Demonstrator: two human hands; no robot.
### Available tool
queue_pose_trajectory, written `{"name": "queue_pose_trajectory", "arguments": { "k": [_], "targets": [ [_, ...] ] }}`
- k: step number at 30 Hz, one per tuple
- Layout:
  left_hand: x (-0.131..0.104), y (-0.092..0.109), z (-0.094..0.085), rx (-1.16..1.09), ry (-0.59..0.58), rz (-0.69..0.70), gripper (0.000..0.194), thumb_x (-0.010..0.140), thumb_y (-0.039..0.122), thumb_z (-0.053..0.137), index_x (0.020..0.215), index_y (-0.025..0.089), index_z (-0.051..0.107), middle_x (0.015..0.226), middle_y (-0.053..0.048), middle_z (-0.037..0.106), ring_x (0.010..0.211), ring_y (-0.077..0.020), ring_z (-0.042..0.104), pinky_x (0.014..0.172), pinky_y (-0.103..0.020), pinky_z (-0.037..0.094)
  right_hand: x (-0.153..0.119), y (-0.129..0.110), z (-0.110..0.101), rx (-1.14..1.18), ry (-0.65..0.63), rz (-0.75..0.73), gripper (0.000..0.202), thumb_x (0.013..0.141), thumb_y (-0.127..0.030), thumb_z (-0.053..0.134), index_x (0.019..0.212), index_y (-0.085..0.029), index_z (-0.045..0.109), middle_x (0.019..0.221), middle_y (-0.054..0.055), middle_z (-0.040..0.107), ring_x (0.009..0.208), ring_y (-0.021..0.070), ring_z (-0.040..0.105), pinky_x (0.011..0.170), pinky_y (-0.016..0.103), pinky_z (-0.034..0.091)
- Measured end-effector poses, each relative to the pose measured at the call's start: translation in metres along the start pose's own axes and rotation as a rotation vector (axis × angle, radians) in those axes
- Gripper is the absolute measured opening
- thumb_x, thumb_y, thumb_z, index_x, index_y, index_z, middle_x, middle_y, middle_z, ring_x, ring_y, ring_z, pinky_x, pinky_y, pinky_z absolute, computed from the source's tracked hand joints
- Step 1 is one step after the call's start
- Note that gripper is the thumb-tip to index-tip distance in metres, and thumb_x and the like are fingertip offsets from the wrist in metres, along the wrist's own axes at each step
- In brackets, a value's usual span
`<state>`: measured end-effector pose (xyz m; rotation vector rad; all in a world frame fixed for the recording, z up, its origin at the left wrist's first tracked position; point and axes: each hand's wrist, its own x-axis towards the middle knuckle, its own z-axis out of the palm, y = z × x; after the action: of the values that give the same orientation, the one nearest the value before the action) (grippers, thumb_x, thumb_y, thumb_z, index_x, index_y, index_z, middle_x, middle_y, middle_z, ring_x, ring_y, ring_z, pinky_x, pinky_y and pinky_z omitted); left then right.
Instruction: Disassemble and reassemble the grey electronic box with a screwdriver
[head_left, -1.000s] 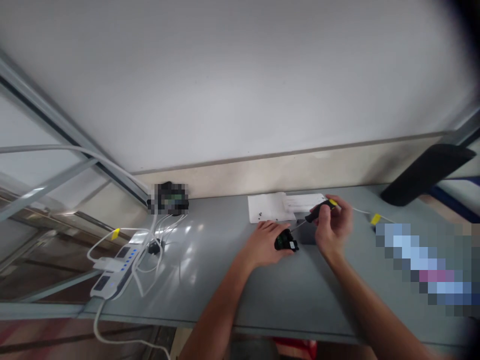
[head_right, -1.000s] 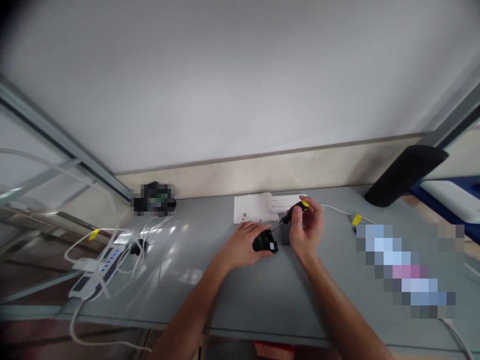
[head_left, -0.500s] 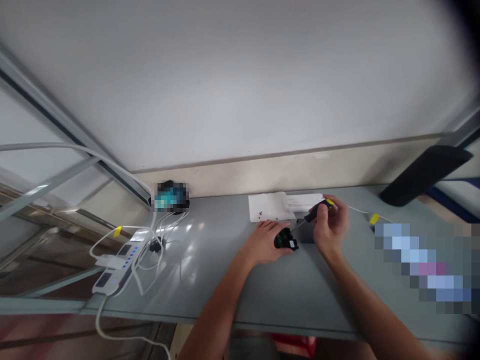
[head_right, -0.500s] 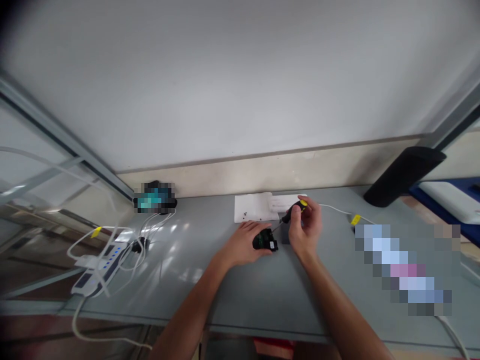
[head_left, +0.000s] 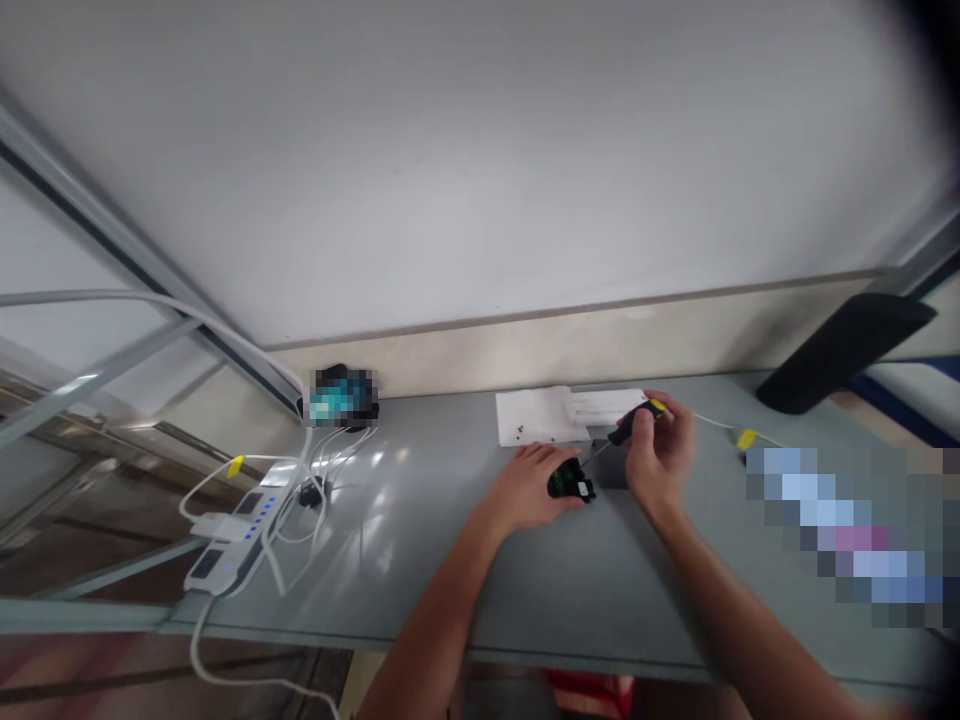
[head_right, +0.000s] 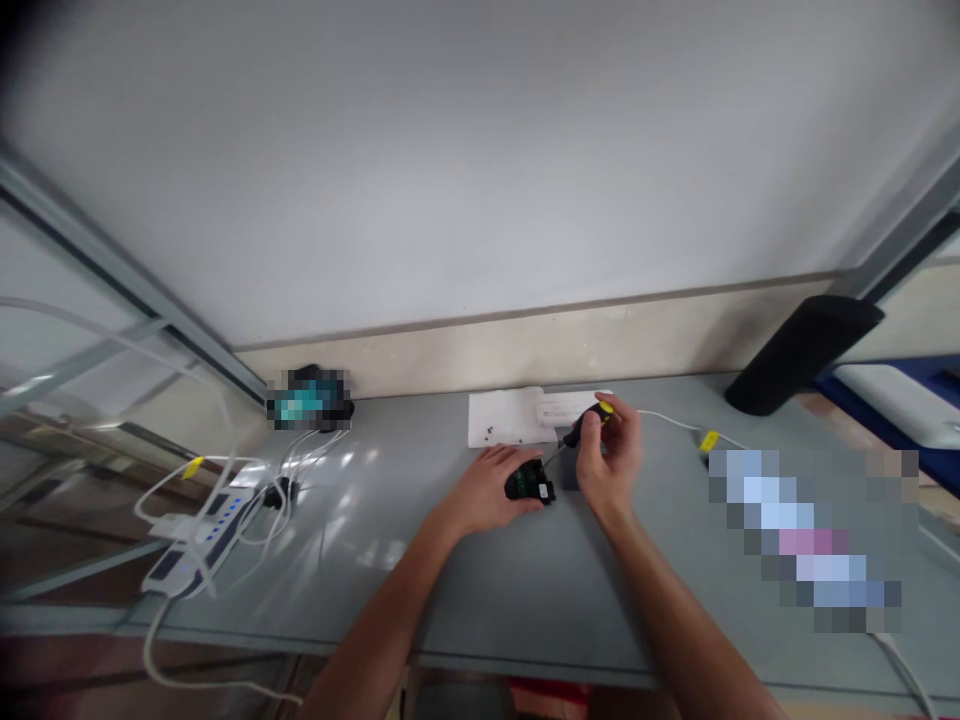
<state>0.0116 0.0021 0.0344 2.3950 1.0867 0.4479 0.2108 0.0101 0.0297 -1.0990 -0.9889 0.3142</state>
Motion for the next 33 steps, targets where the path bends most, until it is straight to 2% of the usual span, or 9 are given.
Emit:
{"name": "queue_pose_trajectory", "arguments": {
  "k": [12, 18, 28, 33],
  "targets": [
    [-0.0001, -0.0015, 0.0015, -0.012, 0.026, 0.023, 0.070, 0.084, 0.049, 0.081, 0.145, 0.030, 0.052, 0.143, -0.005, 0.063, 0.135, -0.0271, 0.054, 0.119, -0.043, 0.039, 0.0002, 0.0005, 0.0000, 0.001, 0.000, 0.000, 0.035, 0.095, -0.044, 0.060, 0.123, -0.023, 0.058, 0.092, 0.003, 0.063, 0.068, 0.0139, 0.060, 0.061, 0.028, 0.050],
    [0.0001, 0.0005, -0.0005, -0.010, 0.008, 0.005, 0.072, 0.083, 0.049, 0.082, 0.146, 0.034, 0.050, 0.144, -0.004, 0.062, 0.135, -0.0286, 0.054, 0.118, -0.046, 0.040, 0.0000, 0.0003, 0.0002, -0.001, 0.005, 0.004, 0.034, 0.095, -0.042, 0.061, 0.123, -0.023, 0.058, 0.093, 0.003, 0.063, 0.070, 0.0144, 0.060, 0.062, 0.029, 0.051],
    [-0.0011, -0.0011, 0.0003, -0.014, 0.025, 0.022, 0.075, 0.082, 0.051, 0.083, 0.146, 0.032, 0.050, 0.141, -0.005, 0.062, 0.134, -0.0277, 0.054, 0.118, -0.043, 0.039, 0.0007, -0.0002, 0.0009, 0.016, 0.013, 0.007, 0.033, 0.096, -0.041, 0.061, 0.123, -0.022, 0.058, 0.085, 0.001, 0.060, 0.066, 0.0138, 0.058, 0.062, 0.028, 0.049],
    [-0.0011, 0.0011, -0.0006, 0.011, 0.004, -0.014, 0.076, 0.081, 0.050, 0.083, 0.148, 0.035, 0.048, 0.140, -0.006, 0.061, 0.134, -0.0298, 0.054, 0.117, -0.046, 0.040, 0.0004, 0.0002, 0.0011, 0.013, 0.022, 0.010, 0.034, 0.095, -0.042, 0.060, 0.123, -0.023, 0.058, 0.089, 0.002, 0.061, 0.067, 0.0134, 0.058, 0.061, 0.028, 0.050]
  ]
}}
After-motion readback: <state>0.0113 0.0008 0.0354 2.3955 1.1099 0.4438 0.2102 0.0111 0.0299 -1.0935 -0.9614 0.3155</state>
